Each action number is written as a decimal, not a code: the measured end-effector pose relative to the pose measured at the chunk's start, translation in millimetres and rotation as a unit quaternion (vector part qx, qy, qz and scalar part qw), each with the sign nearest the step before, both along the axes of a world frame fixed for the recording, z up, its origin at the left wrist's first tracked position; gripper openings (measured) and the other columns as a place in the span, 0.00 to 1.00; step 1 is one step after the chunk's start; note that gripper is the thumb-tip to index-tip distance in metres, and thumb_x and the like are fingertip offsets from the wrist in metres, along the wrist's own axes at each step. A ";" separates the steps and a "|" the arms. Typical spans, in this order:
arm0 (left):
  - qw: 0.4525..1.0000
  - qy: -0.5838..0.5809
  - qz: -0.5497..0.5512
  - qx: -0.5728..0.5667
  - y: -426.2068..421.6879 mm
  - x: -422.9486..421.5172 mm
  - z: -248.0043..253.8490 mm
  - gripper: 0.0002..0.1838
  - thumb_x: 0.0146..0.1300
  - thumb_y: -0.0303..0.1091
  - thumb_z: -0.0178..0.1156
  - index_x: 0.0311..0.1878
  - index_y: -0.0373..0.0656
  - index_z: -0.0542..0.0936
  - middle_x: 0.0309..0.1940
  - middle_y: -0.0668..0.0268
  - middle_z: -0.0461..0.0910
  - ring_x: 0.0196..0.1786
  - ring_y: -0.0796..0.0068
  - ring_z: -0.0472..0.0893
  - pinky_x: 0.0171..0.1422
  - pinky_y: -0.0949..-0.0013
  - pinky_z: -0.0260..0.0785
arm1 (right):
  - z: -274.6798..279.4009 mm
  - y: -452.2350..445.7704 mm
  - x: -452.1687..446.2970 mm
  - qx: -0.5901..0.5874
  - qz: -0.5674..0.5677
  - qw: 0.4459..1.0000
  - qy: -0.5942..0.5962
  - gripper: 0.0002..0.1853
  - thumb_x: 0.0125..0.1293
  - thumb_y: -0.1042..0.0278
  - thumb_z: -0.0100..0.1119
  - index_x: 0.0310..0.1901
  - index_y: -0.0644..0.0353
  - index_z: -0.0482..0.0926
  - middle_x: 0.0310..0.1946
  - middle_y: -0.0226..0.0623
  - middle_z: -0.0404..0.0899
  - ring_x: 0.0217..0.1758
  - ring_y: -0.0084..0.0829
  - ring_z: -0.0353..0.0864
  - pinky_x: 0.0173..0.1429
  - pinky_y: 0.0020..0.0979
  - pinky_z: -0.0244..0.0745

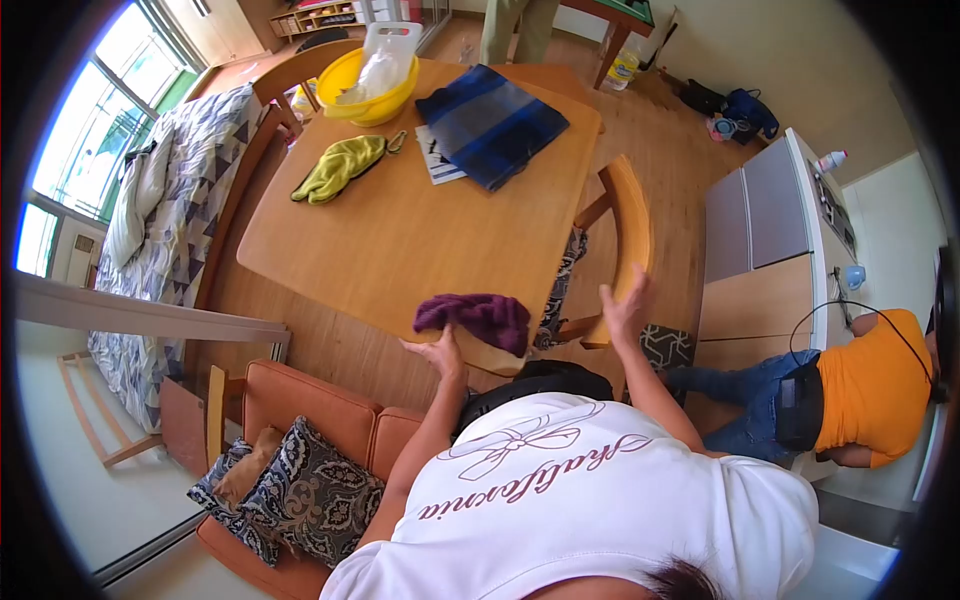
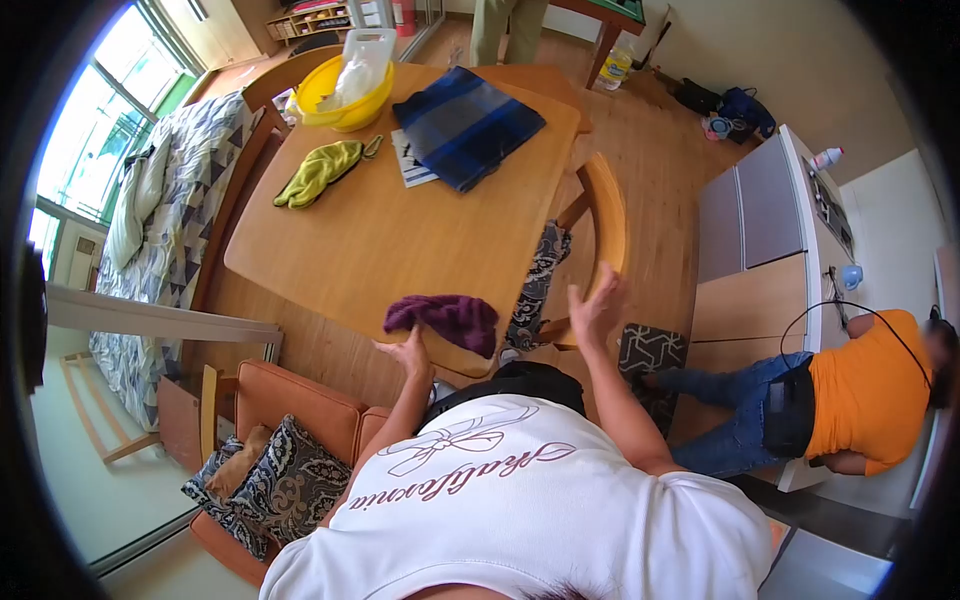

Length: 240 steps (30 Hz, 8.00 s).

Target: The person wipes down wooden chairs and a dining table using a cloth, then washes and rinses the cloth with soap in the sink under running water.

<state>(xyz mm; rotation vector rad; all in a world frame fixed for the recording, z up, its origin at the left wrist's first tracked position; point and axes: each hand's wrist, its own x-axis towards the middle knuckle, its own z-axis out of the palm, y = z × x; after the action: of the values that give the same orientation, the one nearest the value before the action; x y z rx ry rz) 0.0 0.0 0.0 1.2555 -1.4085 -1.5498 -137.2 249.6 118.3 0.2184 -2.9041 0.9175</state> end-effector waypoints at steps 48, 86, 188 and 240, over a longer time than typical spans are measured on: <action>0.939 -0.195 0.073 0.273 77.5 1.1 -3.7 0.44 0.60 0.58 0.56 0.63 0.31 0.52 0.58 0.45 0.65 0.60 0.57 0.68 0.60 0.58 0.63 | -68.8 130.8 -212.6 -0.098 -0.026 0.986 -0.133 0.37 0.64 0.71 0.52 0.71 0.48 0.43 0.70 0.48 0.48 0.64 0.48 0.64 0.61 0.43 0.68; 0.907 -0.237 -0.177 0.301 138.2 -77.2 -58.5 0.43 0.59 0.54 0.57 0.62 0.30 0.50 0.55 0.44 0.69 0.50 0.53 0.76 0.49 0.50 0.67 | -44.8 107.0 -190.9 0.008 -0.052 0.997 -0.064 0.32 0.63 0.73 0.51 0.67 0.62 0.51 0.63 0.53 0.62 0.63 0.51 0.65 0.65 0.42 0.63; 0.941 -0.278 -0.174 0.083 -71.6 422.7 5.7 0.09 0.54 0.34 0.59 0.29 0.38 0.74 0.33 0.52 0.75 0.36 0.53 0.77 0.41 0.58 0.70 | 2.2 -474.5 135.4 0.341 0.844 0.380 0.164 0.07 0.46 0.65 0.60 0.26 0.58 0.78 0.36 0.42 0.73 0.41 0.39 0.73 0.43 0.39 0.65; 0.928 -0.295 -0.158 0.164 -227.7 394.1 224.6 0.15 0.59 0.39 0.54 0.38 0.37 0.80 0.30 0.50 0.80 0.33 0.55 0.80 0.38 0.59 0.70 | 58.0 -387.9 37.1 0.314 0.547 0.677 -0.379 0.17 0.56 0.58 0.61 0.42 0.62 0.80 0.37 0.38 0.80 0.39 0.27 0.74 0.48 0.30 0.71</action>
<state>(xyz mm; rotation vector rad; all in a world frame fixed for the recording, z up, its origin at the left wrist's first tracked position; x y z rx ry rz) 394.1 -227.7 224.6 1.8862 -1.8474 -1.7581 -100.2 -138.2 176.3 2.3154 -3.5328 -0.2169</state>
